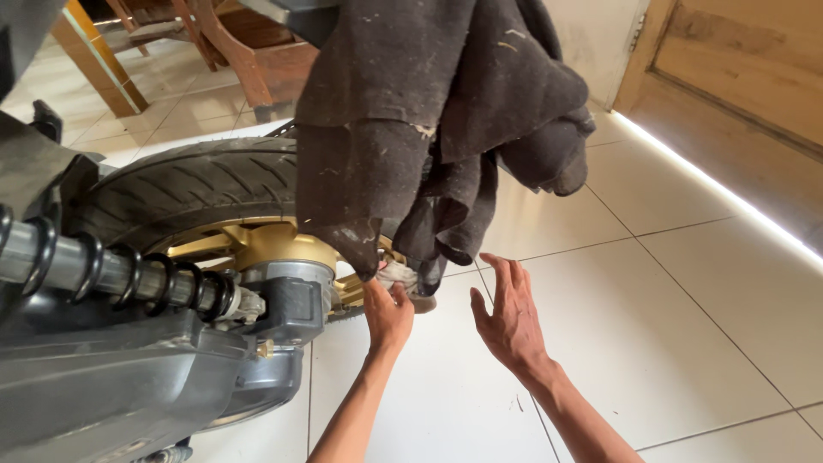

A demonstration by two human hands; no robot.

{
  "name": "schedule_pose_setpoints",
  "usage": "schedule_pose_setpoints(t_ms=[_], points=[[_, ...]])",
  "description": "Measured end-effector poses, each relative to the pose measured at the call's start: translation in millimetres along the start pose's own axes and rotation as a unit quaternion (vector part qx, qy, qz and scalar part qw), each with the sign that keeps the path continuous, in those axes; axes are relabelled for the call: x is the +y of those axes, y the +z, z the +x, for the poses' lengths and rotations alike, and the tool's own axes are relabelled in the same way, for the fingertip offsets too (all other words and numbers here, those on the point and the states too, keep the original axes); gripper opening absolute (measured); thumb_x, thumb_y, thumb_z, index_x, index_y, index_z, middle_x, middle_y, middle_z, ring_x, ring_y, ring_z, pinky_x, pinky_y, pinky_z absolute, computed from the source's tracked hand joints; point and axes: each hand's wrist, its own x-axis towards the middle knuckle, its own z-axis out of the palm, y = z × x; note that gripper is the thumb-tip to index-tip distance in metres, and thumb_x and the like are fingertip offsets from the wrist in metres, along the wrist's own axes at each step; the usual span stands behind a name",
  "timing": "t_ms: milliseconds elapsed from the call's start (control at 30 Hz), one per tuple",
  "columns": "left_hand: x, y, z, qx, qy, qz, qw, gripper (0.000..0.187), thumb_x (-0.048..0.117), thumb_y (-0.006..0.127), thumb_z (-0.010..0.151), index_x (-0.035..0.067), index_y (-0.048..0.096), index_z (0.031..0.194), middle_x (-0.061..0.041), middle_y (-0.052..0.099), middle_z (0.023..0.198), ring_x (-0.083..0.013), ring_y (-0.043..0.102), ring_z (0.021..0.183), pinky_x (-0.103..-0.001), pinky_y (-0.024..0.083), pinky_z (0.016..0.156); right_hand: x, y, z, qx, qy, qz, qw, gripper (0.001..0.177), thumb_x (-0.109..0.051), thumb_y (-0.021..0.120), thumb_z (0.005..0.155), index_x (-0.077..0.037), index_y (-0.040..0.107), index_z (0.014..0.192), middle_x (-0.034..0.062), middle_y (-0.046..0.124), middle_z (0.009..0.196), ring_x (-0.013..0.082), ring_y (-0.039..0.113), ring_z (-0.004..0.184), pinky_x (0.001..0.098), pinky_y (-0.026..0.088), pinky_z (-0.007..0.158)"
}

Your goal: The person wipes the side panels, seat, and rear wheel area of a black scooter using a cloth. They systematically clean the bodywork and engine cover, then move to the rear wheel and brake components.

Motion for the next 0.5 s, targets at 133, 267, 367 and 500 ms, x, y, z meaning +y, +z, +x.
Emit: schedule_pose_setpoints(t_ms=[133, 267, 367, 500], points=[[-13.9, 0.4, 0.4, -0.055, -0.136, 0.007, 0.989, 0.063, -0.007, 0.058, 0.077, 0.001, 0.033, 0.135, -0.022, 0.050, 0.132, -0.0364, 0.062, 0.118, -0.047, 0.058, 0.098, -4.1, -3.9, 0.3, 0.003, -0.012, -0.014, 1.000, 0.054, -0.008, 0.066, 0.088, -0.003, 0.045, 0.137, 0.0195, 0.055, 0.130, 0.0377, 0.053, 0.120, 0.0485, 0.047, 0.102], [-7.7, -6.5, 0.1, -0.049, -0.104, 0.038, 0.993, 0.060, -0.007, 0.064, 0.079, -0.003, 0.035, 0.132, -0.024, 0.051, 0.129, -0.0375, 0.062, 0.117, -0.048, 0.054, 0.104, -18.6, -11.1, -3.9, 0.018, -0.054, -0.027, 0.998, 0.054, -0.007, 0.066, 0.086, -0.003, 0.046, 0.136, 0.0195, 0.055, 0.131, 0.0377, 0.054, 0.120, 0.0477, 0.047, 0.102], [6.0, -7.1, -2.8, -0.025, -0.115, -0.009, 0.993, 0.066, -0.007, 0.064, 0.076, -0.003, 0.034, 0.135, -0.022, 0.054, 0.128, -0.0364, 0.062, 0.119, -0.048, 0.052, 0.106, -30.1, -17.8, -6.6, 0.017, -0.056, -0.024, 0.998, 0.054, -0.007, 0.067, 0.086, -0.003, 0.046, 0.136, 0.0190, 0.055, 0.131, 0.0376, 0.054, 0.118, 0.0483, 0.046, 0.102], [25.4, -10.5, -0.2, 0.032, -0.074, -0.029, 0.996, 0.082, -0.003, 0.063, 0.089, -0.013, 0.011, 0.152, -0.037, 0.035, 0.143, -0.0487, 0.046, 0.130, -0.054, 0.039, 0.109, -41.9, -23.6, -4.1, 0.025, -0.058, -0.022, 0.998, 0.053, -0.007, 0.067, 0.086, -0.002, 0.046, 0.134, 0.0191, 0.054, 0.130, 0.0383, 0.053, 0.118, 0.0495, 0.046, 0.102]])
